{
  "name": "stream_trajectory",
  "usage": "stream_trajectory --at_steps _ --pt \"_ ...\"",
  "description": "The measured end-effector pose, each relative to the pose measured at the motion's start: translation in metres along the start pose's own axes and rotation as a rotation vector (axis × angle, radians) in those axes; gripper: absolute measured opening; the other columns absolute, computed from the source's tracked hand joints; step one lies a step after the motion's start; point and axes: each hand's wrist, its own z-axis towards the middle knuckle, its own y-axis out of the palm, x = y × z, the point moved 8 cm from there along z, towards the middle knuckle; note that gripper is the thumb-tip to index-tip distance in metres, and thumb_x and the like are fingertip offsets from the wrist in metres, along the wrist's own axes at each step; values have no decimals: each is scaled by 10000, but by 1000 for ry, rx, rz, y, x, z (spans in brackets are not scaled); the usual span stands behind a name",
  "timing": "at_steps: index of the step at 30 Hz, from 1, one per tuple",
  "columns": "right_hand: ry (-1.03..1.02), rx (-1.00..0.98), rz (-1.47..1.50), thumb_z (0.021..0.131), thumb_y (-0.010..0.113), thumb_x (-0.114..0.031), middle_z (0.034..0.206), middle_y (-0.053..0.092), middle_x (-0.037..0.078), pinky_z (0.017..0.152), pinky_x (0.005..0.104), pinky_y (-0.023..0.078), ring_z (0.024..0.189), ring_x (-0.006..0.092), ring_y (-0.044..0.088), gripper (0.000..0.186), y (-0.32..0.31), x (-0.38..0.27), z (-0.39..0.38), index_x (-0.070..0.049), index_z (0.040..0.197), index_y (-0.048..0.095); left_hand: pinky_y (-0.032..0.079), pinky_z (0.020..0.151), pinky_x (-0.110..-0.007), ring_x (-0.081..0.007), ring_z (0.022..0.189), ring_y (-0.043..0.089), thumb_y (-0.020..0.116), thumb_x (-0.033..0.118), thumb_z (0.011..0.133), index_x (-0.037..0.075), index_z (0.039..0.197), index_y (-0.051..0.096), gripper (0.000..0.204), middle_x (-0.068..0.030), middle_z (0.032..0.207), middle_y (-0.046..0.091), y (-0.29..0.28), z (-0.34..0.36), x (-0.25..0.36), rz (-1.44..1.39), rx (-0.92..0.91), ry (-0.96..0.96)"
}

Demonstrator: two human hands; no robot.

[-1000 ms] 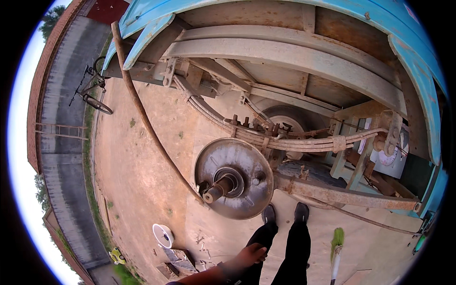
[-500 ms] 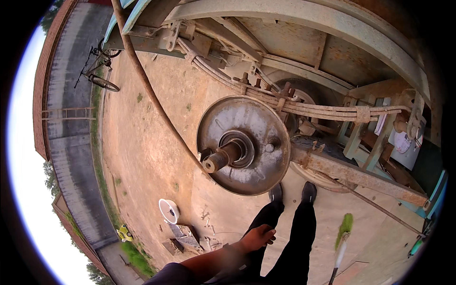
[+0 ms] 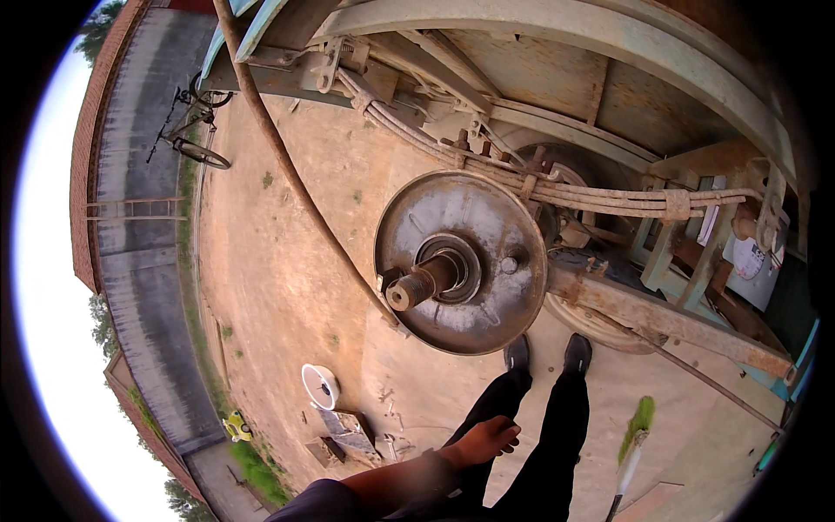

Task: The person cleans a blue three-wheeled vehicle with a broom, then removes a metal hub cover from the rear axle. They spray lubricant into the hub and manipulate the internal components with a tool.

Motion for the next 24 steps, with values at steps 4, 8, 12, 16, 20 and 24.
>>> stream_trajectory --at_steps 4,8,12,16,20,24 --pt "-4 -7 -18 1043 457 -151 899 697 87 606 325 485 704 188 597 261 7 -5 4 -13 1069 677 542 738 -297 -152 884 686 559 425 1046 9 1244 555 461 -76 1022 709 -6 6 -2 10 -11 5" --pt "-16 -1 -38 1042 455 -152 910 703 92 630 337 496 726 201 611 265 15 -12 8 -13 1059 680 541 741 -299 -151 890 685 548 431 1050 6 1246 552 467 -76 1036 711 -8 7 -5 30 -25 -7" --pt "-35 8 -63 1040 453 -152 921 709 98 654 349 508 749 213 624 268 19 -19 5 -13 1049 682 545 748 -302 -154 894 689 556 438 1046 16 1255 554 471 -75 1040 717 -9 10 -9 11 -52 5" --pt "-58 18 -97 1039 451 -152 932 714 103 677 361 519 772 226 637 272 19 -26 -5 -12 1039 685 551 760 -306 -157 902 696 565 437 1043 24 1250 561 462 -76 1039 724 -11 0 -1 -42 -61 11" --pt "-101 29 -142 1038 450 -152 943 720 109 701 372 531 794 238 651 276 23 -33 -11 -12 1029 687 557 777 -313 -157 904 704 560 432 1048 21 1228 574 449 -76 1034 728 -26 -7 8 9 -62 27" --pt "-186 32 -223 1037 448 -153 954 726 114 725 384 543 817 250 664 280 30 -40 -18 -12 1019 690 558 778 -311 -154 897 703 560 431 1049 20 1221 578 445 -78 1025 728 -38 2 -5 -13 -49 31"
